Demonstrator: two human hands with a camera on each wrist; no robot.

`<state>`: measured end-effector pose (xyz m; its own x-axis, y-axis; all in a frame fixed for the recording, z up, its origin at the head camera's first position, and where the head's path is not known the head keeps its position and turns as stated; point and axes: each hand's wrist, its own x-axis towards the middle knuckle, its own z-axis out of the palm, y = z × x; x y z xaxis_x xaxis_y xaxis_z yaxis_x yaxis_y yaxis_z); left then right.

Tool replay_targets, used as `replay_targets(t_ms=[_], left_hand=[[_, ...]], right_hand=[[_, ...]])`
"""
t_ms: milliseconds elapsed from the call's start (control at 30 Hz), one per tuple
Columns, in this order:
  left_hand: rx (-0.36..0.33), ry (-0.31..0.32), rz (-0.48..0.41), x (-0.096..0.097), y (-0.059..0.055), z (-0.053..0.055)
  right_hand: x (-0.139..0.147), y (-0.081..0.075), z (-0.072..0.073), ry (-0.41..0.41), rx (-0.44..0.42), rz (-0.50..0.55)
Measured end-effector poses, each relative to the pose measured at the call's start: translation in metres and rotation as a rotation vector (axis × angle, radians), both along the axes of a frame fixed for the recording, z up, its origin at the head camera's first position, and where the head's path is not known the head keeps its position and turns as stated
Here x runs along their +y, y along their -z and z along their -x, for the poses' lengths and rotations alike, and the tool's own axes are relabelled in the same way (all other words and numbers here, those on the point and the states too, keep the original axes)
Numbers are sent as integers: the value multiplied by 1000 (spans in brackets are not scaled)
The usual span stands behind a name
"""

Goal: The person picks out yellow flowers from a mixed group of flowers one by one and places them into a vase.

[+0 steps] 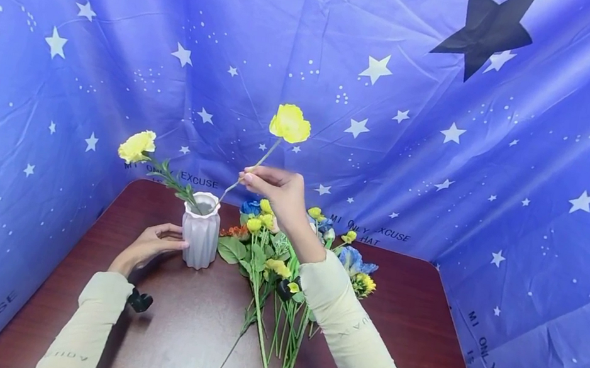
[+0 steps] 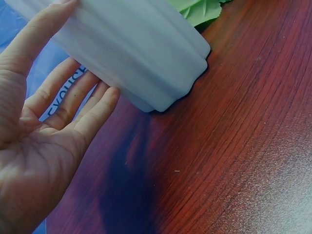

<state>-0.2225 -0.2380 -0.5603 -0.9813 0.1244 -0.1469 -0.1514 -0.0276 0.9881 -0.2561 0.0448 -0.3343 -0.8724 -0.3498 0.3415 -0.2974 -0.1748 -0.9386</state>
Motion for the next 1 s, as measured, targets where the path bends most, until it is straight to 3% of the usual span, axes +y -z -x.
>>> replay_targets(t_ms=[233, 667, 1000], left_hand=[[-15, -3, 32, 1, -2, -2], [17, 9, -13, -1, 2, 0], [7, -5, -16, 2, 1, 0]], right_hand=[[-11, 4, 2, 10, -19, -69], [-30, 12, 9, 77, -29, -222], [-44, 23, 13, 96, -130, -183]])
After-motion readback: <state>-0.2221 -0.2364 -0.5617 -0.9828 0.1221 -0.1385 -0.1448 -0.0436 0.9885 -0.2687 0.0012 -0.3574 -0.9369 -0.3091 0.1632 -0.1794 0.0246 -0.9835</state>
